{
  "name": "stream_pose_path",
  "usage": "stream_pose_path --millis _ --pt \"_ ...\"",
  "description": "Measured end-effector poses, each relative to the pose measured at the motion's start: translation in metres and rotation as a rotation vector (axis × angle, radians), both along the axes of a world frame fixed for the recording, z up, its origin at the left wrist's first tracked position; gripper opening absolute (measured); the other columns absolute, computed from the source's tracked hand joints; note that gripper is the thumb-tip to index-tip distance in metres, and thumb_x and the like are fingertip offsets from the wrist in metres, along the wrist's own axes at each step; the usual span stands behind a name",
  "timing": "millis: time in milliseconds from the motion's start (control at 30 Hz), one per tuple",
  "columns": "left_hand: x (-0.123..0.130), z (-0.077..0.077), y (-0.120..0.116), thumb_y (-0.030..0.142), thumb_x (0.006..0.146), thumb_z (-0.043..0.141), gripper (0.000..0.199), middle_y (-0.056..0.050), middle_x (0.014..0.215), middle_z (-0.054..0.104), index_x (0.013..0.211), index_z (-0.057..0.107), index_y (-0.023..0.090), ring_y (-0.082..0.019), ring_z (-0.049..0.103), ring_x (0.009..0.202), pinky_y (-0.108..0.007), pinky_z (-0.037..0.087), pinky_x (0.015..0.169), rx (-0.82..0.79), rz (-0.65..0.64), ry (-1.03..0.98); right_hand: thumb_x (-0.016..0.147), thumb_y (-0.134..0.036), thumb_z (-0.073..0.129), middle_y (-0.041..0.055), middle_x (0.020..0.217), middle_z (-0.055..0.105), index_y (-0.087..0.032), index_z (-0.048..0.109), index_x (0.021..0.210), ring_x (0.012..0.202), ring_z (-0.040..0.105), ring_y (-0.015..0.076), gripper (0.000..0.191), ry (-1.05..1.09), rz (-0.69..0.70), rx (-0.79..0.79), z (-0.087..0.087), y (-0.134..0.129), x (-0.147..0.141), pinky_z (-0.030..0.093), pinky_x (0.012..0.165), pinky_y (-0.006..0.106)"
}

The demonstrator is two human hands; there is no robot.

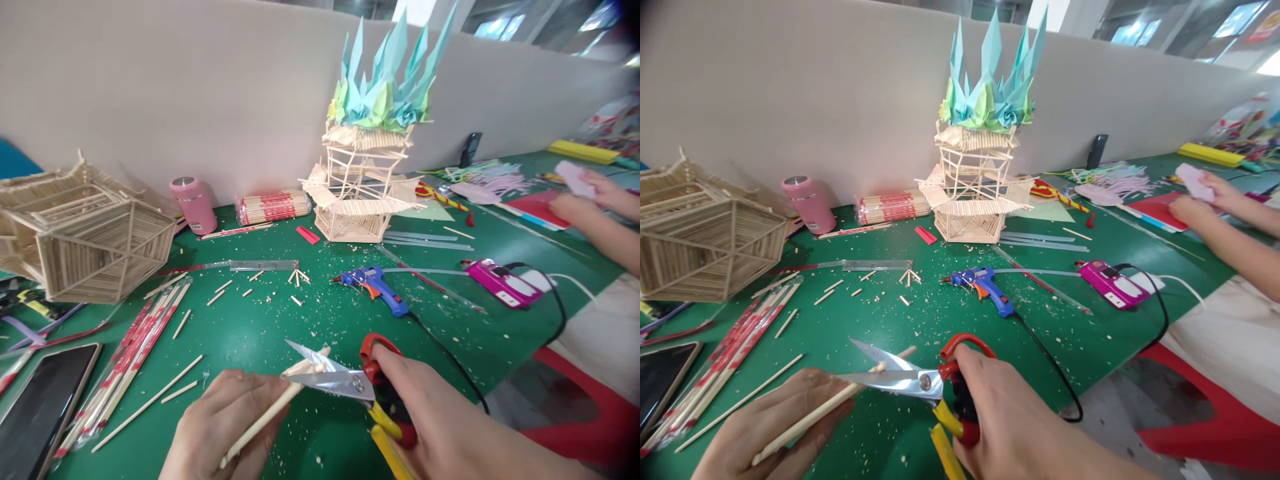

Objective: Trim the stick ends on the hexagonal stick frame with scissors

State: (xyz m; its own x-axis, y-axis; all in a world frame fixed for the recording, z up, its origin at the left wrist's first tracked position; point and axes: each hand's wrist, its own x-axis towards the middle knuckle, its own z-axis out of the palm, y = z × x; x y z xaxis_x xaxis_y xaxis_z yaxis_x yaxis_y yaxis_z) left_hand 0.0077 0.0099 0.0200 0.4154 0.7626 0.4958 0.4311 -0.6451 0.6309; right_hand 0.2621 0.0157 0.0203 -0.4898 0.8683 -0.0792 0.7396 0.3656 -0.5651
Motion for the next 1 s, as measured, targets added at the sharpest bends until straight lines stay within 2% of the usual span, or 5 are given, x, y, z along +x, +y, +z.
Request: stream_pose_path --millis 167,333,567,767,1000 --pt "0.001 -0.003 -0.006 0.008 0.083 0.051 0.027 -0.001 0.093 0.073 0.103 0.063 0.022 -0.013 0.067 0.078 -0.020 0.050 0.073 -0.078 0.079 0.009 0.060 -0.020 0.057 0.0048 0.070 0.061 -0.022 0.045 0.085 0.060 0.059 0.0219 0.028 -0.008 -0.027 -0.044 -0.001 -0.001 -0.001 0.044 0.051 0.031" --pt "-0.005 0.004 -0.002 0.003 0.078 0.058 0.033 -0.002 0.093 0.073 0.104 0.064 0.021 -0.012 0.067 0.075 -0.016 0.051 0.068 -0.154 -0.037 0.021 0.062 -0.020 0.054 0.0089 0.076 0.062 -0.021 0.043 0.084 0.065 0.060 0.0249 0.025 -0.055 -0.027 0.024 0.003 0.005 0.001 0.045 0.053 0.034" --pt "0.000 0.010 -0.004 0.018 0.075 0.063 0.010 0.002 0.061 0.066 0.071 0.071 0.019 -0.009 0.056 0.052 -0.015 0.043 0.047 -0.667 0.038 -0.161 0.060 -0.015 0.054 0.0106 0.093 0.063 -0.020 0.048 0.094 0.082 0.061 0.0249 0.035 -0.008 0.086 0.010 0.016 0.019 0.009 0.048 0.069 0.034" --pt "-0.008 0.002 -0.002 0.039 0.069 0.070 0.028 0.006 0.052 0.042 0.060 0.063 0.014 -0.007 0.032 0.050 -0.017 0.026 0.044 -1.233 -0.022 -0.274 0.057 -0.013 0.057 0.0087 0.094 0.063 -0.021 0.047 0.095 0.082 0.061 0.0240 0.040 0.038 0.107 -0.050 0.013 0.018 0.009 0.048 0.069 0.033" --pt "-0.013 -0.013 -0.002 0.035 0.055 0.081 0.027 0.006 0.052 0.051 0.060 0.063 0.015 -0.008 0.039 0.050 -0.018 0.028 0.046 -1.380 0.035 -0.450 0.056 -0.009 0.055 0.0048 0.085 0.062 -0.022 0.044 0.086 0.073 0.058 0.0196 0.035 0.078 0.137 -0.084 0.006 0.016 0.003 0.046 0.064 0.030"
